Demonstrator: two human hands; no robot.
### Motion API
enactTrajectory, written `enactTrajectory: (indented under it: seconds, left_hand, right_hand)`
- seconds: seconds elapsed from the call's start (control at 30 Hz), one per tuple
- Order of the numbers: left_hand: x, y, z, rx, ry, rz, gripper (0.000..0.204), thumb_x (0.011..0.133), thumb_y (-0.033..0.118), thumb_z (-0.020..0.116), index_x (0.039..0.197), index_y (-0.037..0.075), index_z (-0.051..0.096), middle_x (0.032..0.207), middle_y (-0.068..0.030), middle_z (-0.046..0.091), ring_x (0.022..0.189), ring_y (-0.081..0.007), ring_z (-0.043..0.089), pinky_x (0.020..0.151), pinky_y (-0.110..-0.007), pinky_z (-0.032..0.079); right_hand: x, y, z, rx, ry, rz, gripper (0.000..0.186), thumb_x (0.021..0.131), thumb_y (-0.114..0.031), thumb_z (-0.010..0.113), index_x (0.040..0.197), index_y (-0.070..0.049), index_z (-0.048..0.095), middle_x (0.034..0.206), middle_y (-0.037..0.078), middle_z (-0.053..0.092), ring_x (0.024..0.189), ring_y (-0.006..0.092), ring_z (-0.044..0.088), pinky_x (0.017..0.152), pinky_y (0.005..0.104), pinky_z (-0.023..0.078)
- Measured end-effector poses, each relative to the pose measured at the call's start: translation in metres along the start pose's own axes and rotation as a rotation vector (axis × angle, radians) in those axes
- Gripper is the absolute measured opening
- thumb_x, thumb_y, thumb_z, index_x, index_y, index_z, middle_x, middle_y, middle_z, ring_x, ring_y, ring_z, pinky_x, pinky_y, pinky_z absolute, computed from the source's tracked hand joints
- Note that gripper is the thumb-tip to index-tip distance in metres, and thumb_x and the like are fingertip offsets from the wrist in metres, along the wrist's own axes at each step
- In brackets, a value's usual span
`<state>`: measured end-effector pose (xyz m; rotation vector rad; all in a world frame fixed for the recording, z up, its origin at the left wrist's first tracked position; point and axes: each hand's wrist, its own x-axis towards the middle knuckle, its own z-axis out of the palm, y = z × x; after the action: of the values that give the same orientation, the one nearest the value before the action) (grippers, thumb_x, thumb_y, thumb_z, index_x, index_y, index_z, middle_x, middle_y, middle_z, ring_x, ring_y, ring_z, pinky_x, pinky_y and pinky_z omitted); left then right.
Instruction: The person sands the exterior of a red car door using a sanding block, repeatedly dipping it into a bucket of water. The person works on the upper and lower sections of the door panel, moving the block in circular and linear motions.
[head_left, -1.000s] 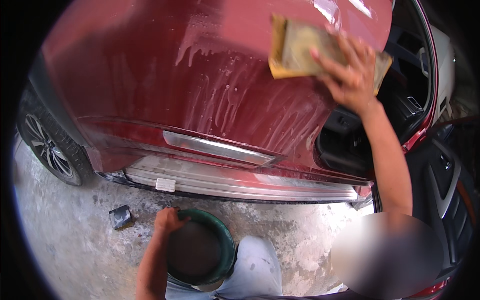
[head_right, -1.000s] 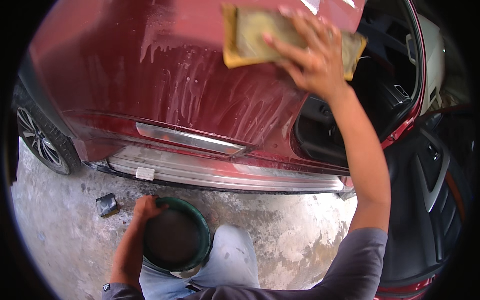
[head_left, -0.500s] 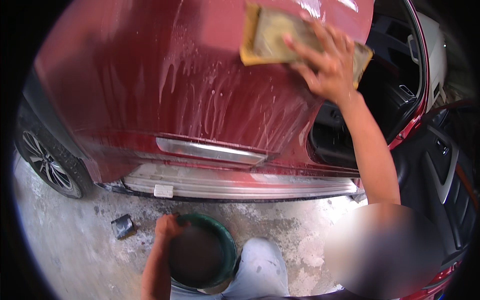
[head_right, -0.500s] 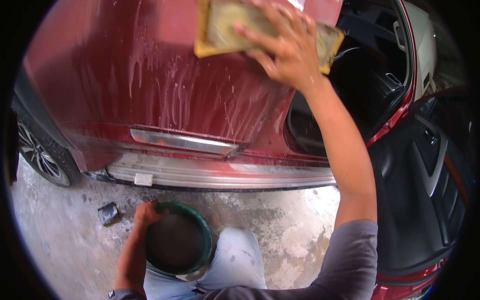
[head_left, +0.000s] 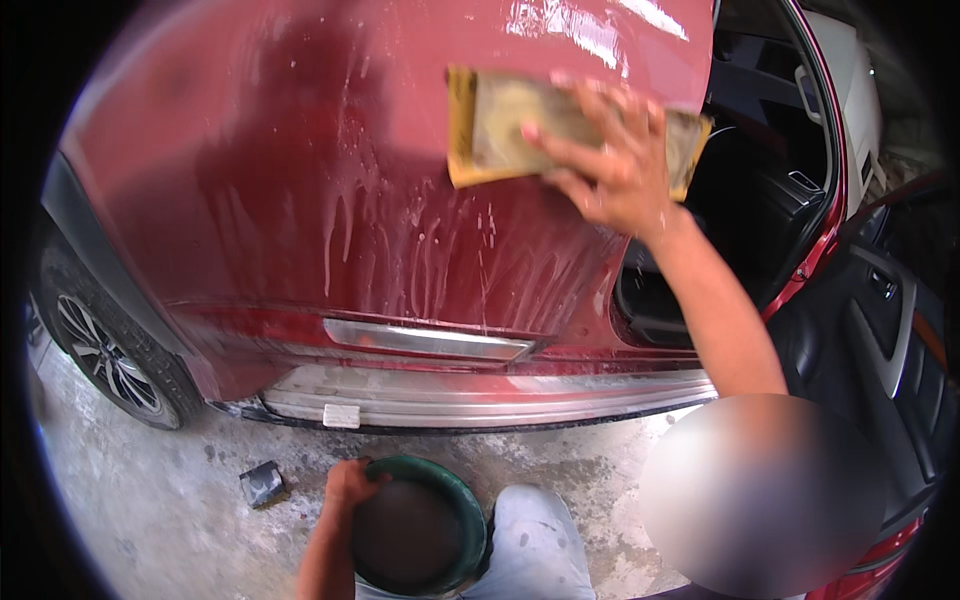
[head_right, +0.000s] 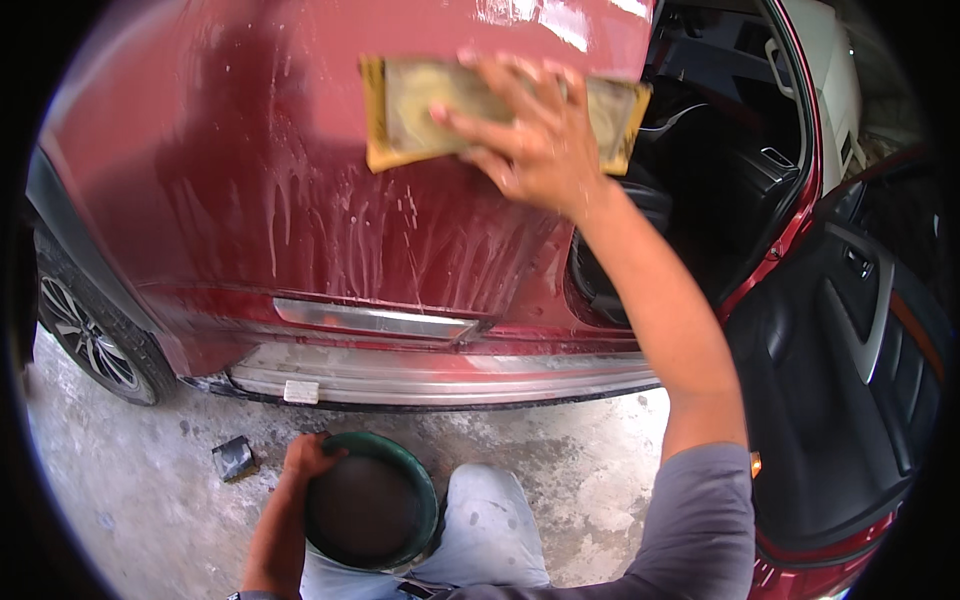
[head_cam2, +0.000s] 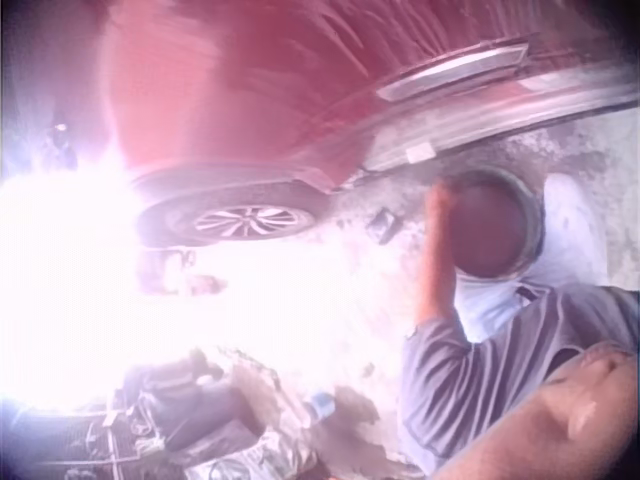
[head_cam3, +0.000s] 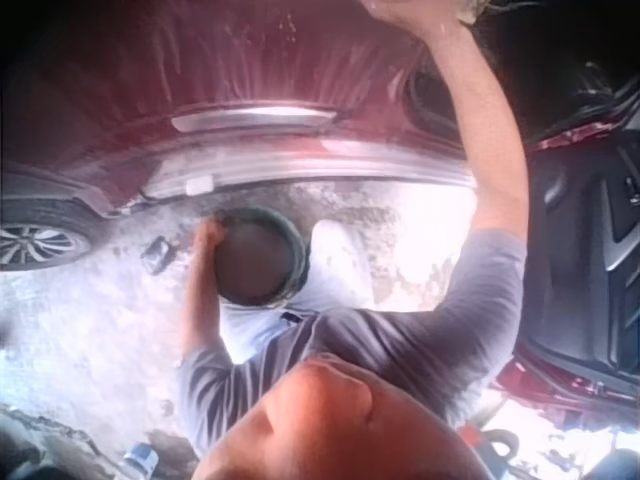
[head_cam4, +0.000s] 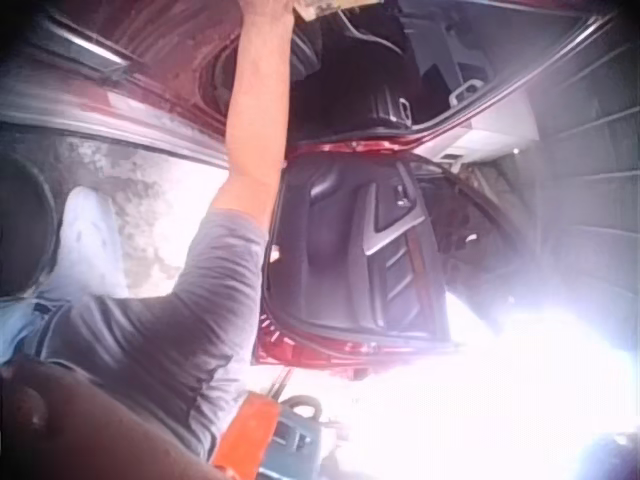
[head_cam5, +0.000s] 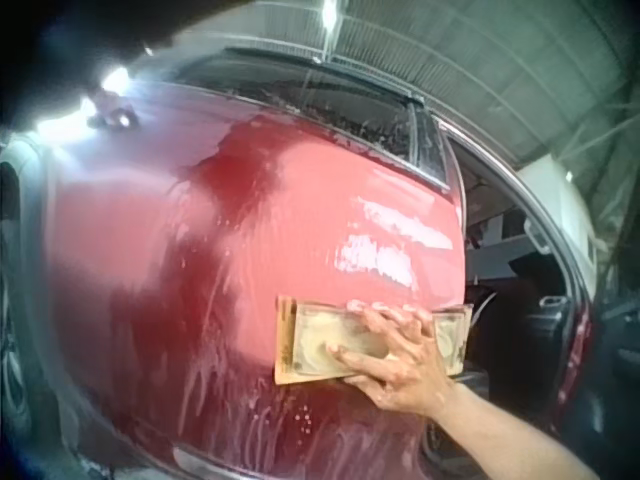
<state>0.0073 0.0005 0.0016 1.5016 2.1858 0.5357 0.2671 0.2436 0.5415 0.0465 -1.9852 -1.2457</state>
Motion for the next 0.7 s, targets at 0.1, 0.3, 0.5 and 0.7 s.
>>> enactTrajectory:
  seconds: [0.1,0.3,0.5,0.7]
  left_hand:
    - [0.001,0.011,-0.006,0.027,-0.004,-0.049,0.052,0.082,0.062,0.077,0.108,0.018,0.080,0.101,-0.0162,0.079,0.101,-0.0399,0.075,0.091,-0.052,0.060]
    - [-0.004,0.016,-0.007,-0.003,0.038,0.009,0.049,0.082,0.062,0.077,0.105,0.019,0.081,0.099,-0.0151,0.079,0.100,-0.0401,0.075,0.090,-0.051,0.060]
    - [-0.006,0.013,-0.007,0.011,-0.032,-0.041,0.049,0.083,0.062,0.076,0.107,0.019,0.081,0.103,-0.0149,0.079,0.104,-0.0398,0.074,0.091,-0.051,0.060]
    - [0.008,0.025,0.001,-0.012,-0.047,0.015,0.052,0.083,0.063,0.076,0.108,0.018,0.081,0.105,-0.0157,0.079,0.107,-0.0394,0.074,0.093,-0.051,0.059]
  right_hand:
    - [0.098,0.043,0.012,-0.033,0.086,0.071,0.047,0.089,-0.040,0.078,0.134,-0.031,0.076,0.155,0.011,0.059,0.135,0.0316,0.056,0.113,0.0503,0.037]
    - [0.130,0.042,0.012,-0.074,0.159,0.249,0.048,0.092,-0.047,0.074,0.133,-0.022,0.077,0.155,0.015,0.058,0.140,0.0389,0.052,0.120,0.0541,0.035]
    - [0.003,-0.015,0.016,0.061,0.043,0.083,0.050,0.084,-0.042,0.083,0.132,-0.051,0.072,0.151,0.001,0.060,0.136,0.0280,0.052,0.108,0.0528,0.035]
    - [0.154,0.096,0.010,-0.014,0.142,0.132,0.048,0.092,-0.047,0.074,0.132,-0.021,0.077,0.155,0.014,0.058,0.140,0.0397,0.051,0.119,0.0550,0.036]
